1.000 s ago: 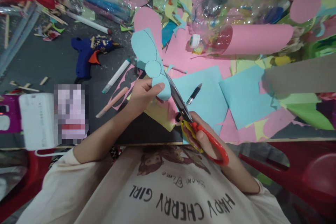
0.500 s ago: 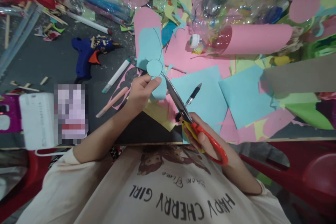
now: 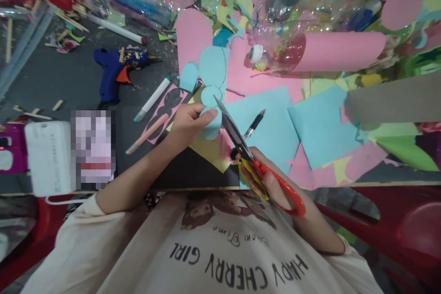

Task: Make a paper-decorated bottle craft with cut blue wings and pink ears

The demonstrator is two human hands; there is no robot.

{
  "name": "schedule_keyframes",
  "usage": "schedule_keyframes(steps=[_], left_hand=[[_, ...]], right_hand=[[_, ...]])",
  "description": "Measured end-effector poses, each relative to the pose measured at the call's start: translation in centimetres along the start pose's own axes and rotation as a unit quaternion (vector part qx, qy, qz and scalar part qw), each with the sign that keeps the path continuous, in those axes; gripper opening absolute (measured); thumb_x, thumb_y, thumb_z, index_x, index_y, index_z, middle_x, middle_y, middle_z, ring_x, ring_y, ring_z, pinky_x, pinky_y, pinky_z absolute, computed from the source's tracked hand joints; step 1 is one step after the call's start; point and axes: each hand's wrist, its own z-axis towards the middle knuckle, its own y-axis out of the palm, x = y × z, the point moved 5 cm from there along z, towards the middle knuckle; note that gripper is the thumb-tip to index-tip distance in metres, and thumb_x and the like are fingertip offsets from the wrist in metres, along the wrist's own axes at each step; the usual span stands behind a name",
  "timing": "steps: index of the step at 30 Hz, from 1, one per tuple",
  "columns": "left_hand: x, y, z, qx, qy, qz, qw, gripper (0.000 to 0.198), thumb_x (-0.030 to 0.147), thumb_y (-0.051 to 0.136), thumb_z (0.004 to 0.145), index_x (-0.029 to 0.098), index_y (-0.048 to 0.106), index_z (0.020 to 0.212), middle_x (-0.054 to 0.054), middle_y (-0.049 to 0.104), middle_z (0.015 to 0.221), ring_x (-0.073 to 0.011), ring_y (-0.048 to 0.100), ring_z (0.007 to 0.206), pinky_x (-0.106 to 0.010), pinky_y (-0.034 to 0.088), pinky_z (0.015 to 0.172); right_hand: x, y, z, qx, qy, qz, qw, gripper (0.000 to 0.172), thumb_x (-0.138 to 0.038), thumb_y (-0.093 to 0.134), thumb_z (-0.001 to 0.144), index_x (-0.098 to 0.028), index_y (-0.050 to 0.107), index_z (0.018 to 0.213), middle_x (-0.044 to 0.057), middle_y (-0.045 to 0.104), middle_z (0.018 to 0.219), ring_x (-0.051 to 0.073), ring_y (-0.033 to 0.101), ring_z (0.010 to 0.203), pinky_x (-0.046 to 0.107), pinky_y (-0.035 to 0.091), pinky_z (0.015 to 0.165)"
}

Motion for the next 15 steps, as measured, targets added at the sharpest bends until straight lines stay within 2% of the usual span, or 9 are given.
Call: schedule_keyframes(steps=[3,9,15], left_hand=[[-0.07,0.04,0.03,-0.002,-0.015,-0.016,1.0,0.036,0.034,0.062,0.072,0.017,0.049,0.043,0.002,0.049,0.04,-0.0065,0.041,0.037,-0.021,0.029,0.039],[-0.17,0.01,0.07,-0.018,-0.05,-0.033,0.998,0.038,0.039,0.067,0.07,0.017,0.05,0.044,0.001,0.052,0.04,-0.0085,0.047,0.037,-0.021,0.036,0.039],[-0.23,-0.1,0.22,-0.034,-0.066,-0.04,0.996,0.036,0.037,0.068,0.069,0.017,0.053,0.043,0.0,0.054,0.041,-0.009,0.046,0.037,-0.021,0.033,0.036]], right_hand=[[0.23,-0.06,0.18,0.011,-0.007,0.013,1.0,0.07,-0.085,0.036,0.079,-0.022,0.047,0.109,-0.006,0.038,0.064,0.008,0.027,0.048,0.025,0.023,0.042],[0.22,-0.02,0.18,0.012,-0.017,0.018,1.0,0.07,-0.083,0.038,0.08,-0.023,0.048,0.112,-0.006,0.038,0.067,0.007,0.028,0.048,0.025,0.022,0.043],[0.19,-0.14,0.27,0.013,-0.001,0.008,1.0,0.071,-0.085,0.041,0.078,-0.023,0.048,0.112,-0.005,0.039,0.068,0.009,0.028,0.051,0.026,0.022,0.044]])
